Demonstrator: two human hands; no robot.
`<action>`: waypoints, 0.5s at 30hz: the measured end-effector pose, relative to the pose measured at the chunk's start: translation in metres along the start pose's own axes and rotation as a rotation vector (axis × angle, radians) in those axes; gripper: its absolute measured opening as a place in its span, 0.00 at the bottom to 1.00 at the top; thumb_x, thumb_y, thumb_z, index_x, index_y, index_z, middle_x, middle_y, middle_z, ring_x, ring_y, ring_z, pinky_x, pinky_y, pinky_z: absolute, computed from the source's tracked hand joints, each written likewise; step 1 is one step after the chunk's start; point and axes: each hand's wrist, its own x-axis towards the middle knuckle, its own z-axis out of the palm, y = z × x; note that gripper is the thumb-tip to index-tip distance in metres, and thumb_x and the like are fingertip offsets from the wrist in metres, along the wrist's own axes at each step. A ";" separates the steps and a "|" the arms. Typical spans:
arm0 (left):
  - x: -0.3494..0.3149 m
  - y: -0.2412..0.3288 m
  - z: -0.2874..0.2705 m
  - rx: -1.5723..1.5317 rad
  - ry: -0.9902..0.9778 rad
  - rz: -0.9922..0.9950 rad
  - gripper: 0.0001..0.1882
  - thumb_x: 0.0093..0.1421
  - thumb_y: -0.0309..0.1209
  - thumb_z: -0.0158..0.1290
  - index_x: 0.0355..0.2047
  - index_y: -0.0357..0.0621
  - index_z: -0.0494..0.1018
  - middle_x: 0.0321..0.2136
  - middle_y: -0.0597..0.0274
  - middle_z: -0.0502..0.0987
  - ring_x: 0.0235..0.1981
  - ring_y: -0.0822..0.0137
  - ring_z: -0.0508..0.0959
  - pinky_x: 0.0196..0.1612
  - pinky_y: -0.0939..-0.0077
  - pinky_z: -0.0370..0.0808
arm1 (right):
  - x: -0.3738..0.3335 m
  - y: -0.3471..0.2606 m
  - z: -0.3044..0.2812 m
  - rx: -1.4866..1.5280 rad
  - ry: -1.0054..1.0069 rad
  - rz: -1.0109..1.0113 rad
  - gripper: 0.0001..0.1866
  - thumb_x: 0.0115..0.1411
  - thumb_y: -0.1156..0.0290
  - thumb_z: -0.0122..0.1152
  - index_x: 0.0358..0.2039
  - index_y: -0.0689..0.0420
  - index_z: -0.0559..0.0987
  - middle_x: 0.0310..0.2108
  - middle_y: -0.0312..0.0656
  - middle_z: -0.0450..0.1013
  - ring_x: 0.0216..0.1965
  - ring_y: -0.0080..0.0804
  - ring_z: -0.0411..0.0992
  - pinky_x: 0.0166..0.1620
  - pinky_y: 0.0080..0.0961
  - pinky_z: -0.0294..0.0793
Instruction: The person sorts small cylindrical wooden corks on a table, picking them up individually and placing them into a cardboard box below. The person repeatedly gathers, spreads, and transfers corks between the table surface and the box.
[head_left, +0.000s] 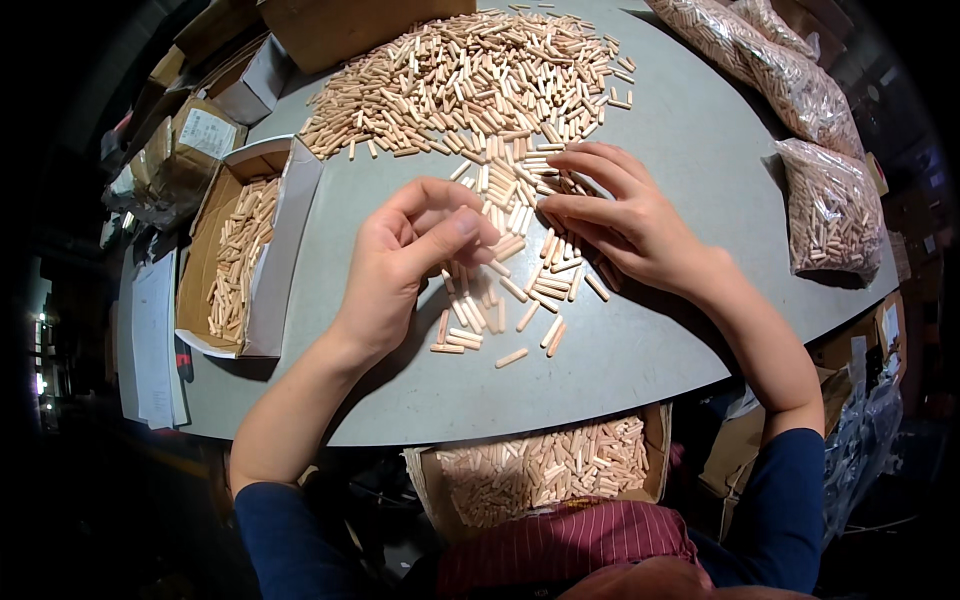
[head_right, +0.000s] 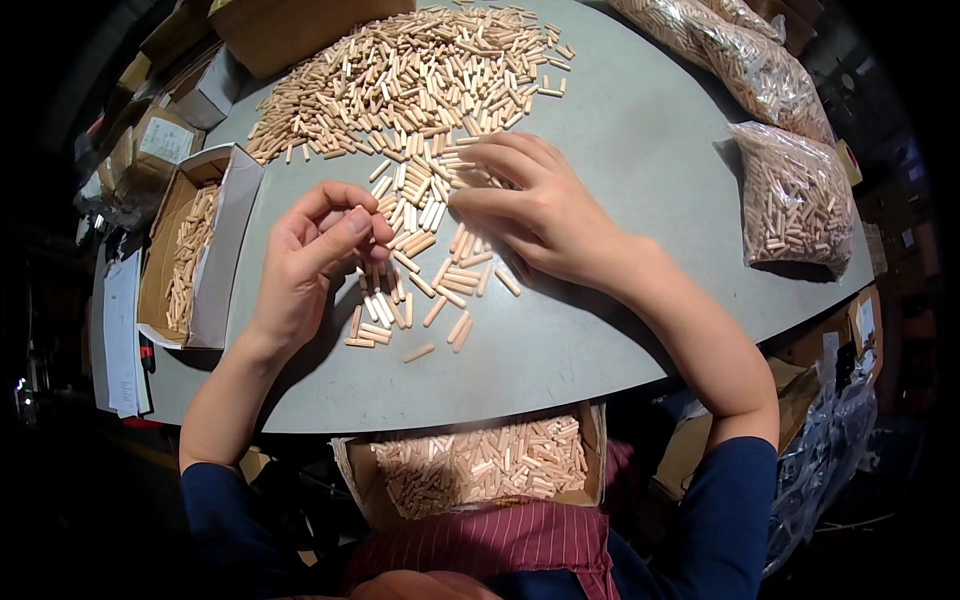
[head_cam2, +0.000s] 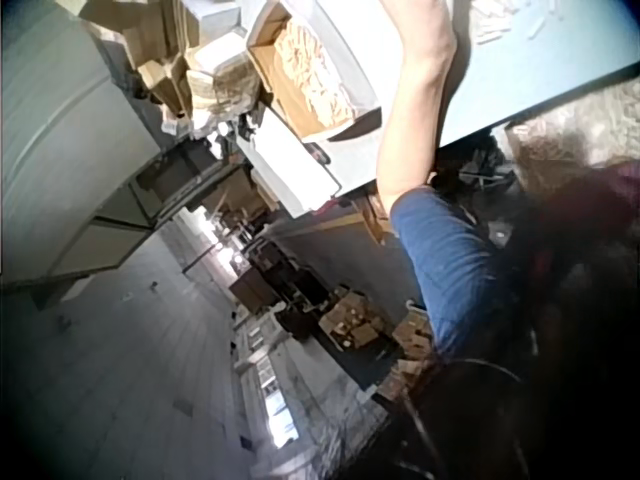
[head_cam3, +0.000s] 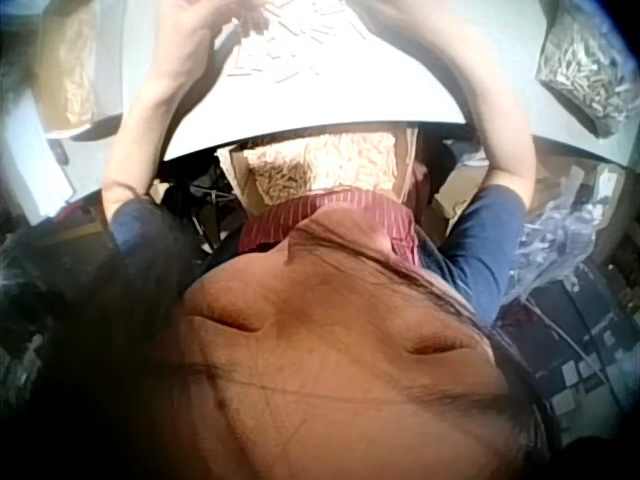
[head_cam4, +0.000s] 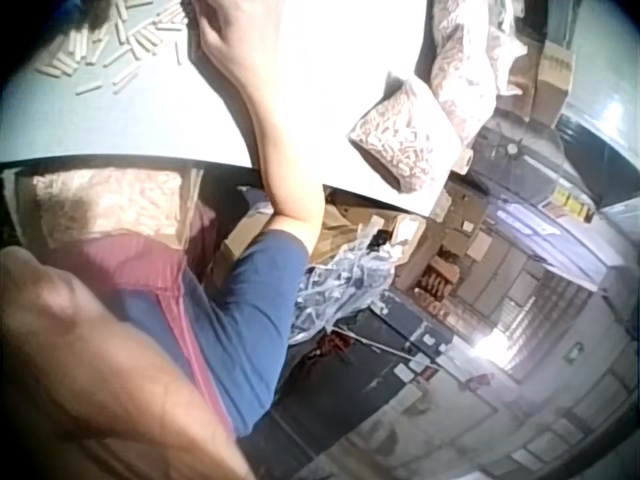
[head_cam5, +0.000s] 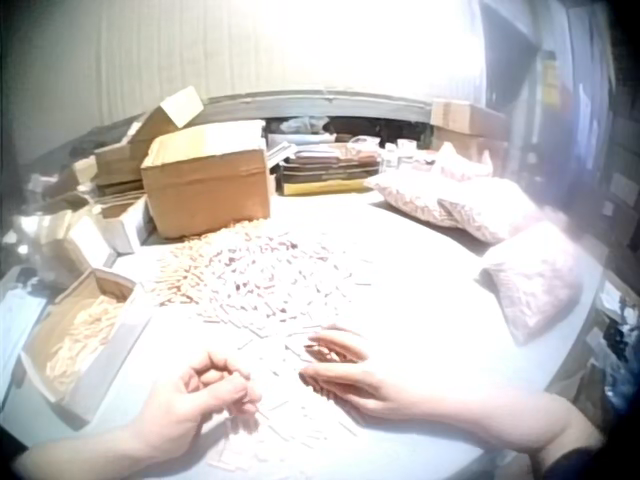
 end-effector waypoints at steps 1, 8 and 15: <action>0.000 0.000 -0.001 -0.009 -0.005 -0.007 0.11 0.71 0.33 0.58 0.48 0.39 0.75 0.36 0.59 0.85 0.35 0.75 0.81 0.41 0.79 0.78 | 0.000 0.002 0.002 -0.003 0.001 0.013 0.16 0.61 0.74 0.67 0.50 0.53 0.85 0.59 0.49 0.73 0.64 0.52 0.68 0.65 0.47 0.67; -0.002 0.003 0.000 -0.039 -0.026 -0.082 0.13 0.70 0.34 0.59 0.49 0.40 0.76 0.36 0.60 0.84 0.34 0.76 0.80 0.41 0.79 0.78 | -0.002 0.014 0.002 0.086 -0.002 0.134 0.12 0.62 0.72 0.68 0.47 0.55 0.84 0.57 0.47 0.74 0.64 0.53 0.66 0.65 0.46 0.67; -0.004 0.007 0.004 -0.043 -0.057 -0.121 0.14 0.69 0.34 0.59 0.50 0.39 0.75 0.36 0.64 0.81 0.34 0.78 0.80 0.41 0.82 0.79 | -0.004 0.016 -0.009 0.171 -0.088 0.297 0.15 0.65 0.65 0.68 0.49 0.58 0.83 0.62 0.46 0.73 0.70 0.48 0.61 0.70 0.45 0.62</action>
